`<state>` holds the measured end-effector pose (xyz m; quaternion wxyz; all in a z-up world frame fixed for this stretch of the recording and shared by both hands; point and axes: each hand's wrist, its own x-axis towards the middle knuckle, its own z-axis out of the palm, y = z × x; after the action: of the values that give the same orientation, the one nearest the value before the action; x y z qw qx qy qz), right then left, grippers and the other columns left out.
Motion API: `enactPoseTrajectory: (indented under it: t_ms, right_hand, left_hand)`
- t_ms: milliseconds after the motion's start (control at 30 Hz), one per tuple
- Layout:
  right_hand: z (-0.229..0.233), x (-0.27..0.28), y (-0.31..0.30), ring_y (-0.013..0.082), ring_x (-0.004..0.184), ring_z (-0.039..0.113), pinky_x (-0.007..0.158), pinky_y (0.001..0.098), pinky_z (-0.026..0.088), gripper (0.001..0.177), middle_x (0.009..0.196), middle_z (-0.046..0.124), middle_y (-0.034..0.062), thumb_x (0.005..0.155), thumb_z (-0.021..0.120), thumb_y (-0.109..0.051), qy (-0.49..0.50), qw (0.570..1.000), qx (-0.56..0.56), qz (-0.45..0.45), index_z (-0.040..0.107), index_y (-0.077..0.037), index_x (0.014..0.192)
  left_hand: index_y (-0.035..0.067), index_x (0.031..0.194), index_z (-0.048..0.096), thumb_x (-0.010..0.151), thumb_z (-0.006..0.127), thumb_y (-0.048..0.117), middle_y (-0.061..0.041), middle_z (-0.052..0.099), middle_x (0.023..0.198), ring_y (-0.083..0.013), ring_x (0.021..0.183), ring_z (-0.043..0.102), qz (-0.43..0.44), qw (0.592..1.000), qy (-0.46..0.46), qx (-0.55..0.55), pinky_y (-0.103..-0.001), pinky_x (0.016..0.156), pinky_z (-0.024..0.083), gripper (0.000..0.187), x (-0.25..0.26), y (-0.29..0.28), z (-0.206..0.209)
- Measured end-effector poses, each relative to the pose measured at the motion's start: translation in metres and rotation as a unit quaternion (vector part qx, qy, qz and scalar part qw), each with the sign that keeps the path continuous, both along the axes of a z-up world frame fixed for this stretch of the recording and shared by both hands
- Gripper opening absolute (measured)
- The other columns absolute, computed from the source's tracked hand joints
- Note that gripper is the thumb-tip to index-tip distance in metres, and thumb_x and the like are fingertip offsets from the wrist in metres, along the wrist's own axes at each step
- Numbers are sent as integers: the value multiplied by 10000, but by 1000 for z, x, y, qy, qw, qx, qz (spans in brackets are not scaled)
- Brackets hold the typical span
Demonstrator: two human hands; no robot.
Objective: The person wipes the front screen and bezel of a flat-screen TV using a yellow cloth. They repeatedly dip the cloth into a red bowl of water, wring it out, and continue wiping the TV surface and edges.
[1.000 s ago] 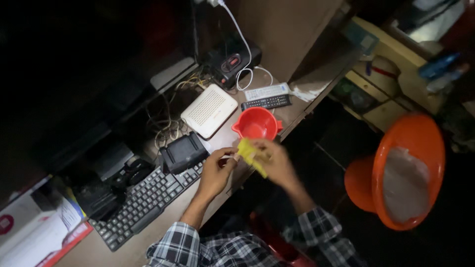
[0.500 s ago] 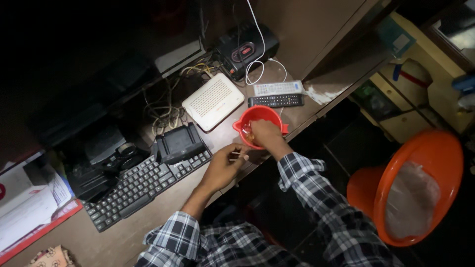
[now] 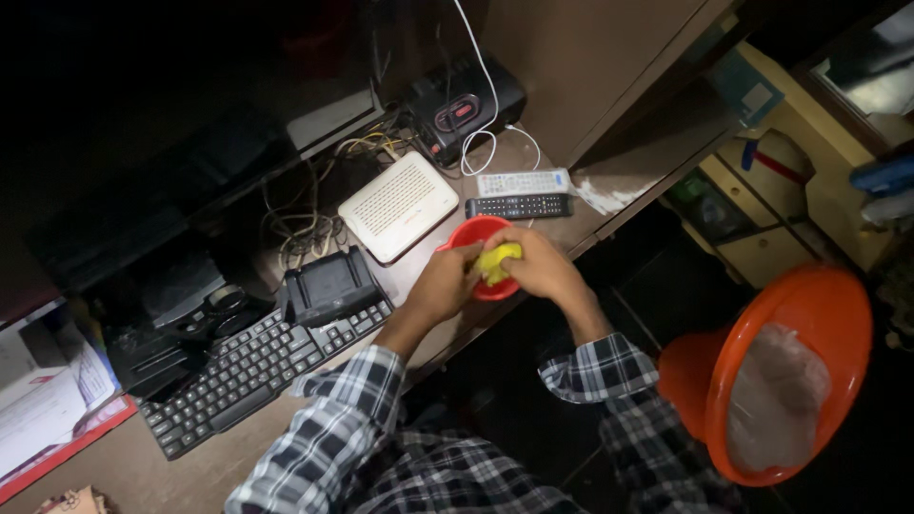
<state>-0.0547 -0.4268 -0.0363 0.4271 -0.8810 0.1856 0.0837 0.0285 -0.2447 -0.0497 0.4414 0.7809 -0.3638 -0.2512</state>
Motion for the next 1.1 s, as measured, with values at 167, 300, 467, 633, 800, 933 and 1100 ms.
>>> enactPoseTrajectory:
  t_ms: [167,300,467,633,800,933,1100]
  right_hand:
    - [-31,0,11,226,1135,678,984,330,535,452,1266,706,131,858,505,26,-134,957,237,-97,668,-16,1278]
    - [-35,-8,9,230,1299,630,1123,334,487,530,1428,650,152,893,473,-49,-191,790,574,-99,598,58,1398]
    - [-31,-22,13,170,1271,598,1093,312,473,510,1441,605,117,968,605,-67,-159,894,413,-76,520,-8,1467]
    - [-32,-19,20,144,1022,675,904,262,536,513,1229,716,112,984,642,-49,-140,952,249,-107,566,-88,1490]
    - [-29,-19,27,120,831,752,738,265,576,405,990,803,135,952,657,-64,-128,980,62,-142,667,-111,1354]
    - [-32,-17,36,234,839,773,743,330,599,347,1044,765,191,918,634,-29,-158,982,-38,-98,725,-87,1248]
    - [-43,-8,40,351,913,745,828,402,591,359,1051,744,203,882,625,12,-129,983,-99,-90,755,-81,1203]
  left_hand:
    - [45,1144,720,871,694,107,-230,731,995,-400,927,713,44,999,-4,-12,-447,814,559,280,6,-13,-15]
    - [37,1101,740,907,648,100,-233,731,962,-390,890,726,92,996,5,-19,-443,791,566,224,14,-14,-25]
    - [25,1081,738,901,633,95,-232,730,953,-381,886,734,80,995,24,-45,-427,772,571,220,13,-19,-32]
    - [26,1075,738,897,629,106,-193,759,936,-311,860,759,76,991,99,-53,-387,760,583,223,8,-32,-38]
    - [20,1102,744,956,595,109,-139,787,926,-183,784,723,14,967,248,-54,-334,737,574,226,12,-32,-51]
    - [22,1068,759,913,597,74,-164,787,872,-201,769,771,29,991,131,-5,-349,735,595,230,12,-25,-64]
    - [34,1007,786,895,641,112,-180,775,863,-255,787,781,70,991,106,34,-374,760,594,199,11,-28,-78]
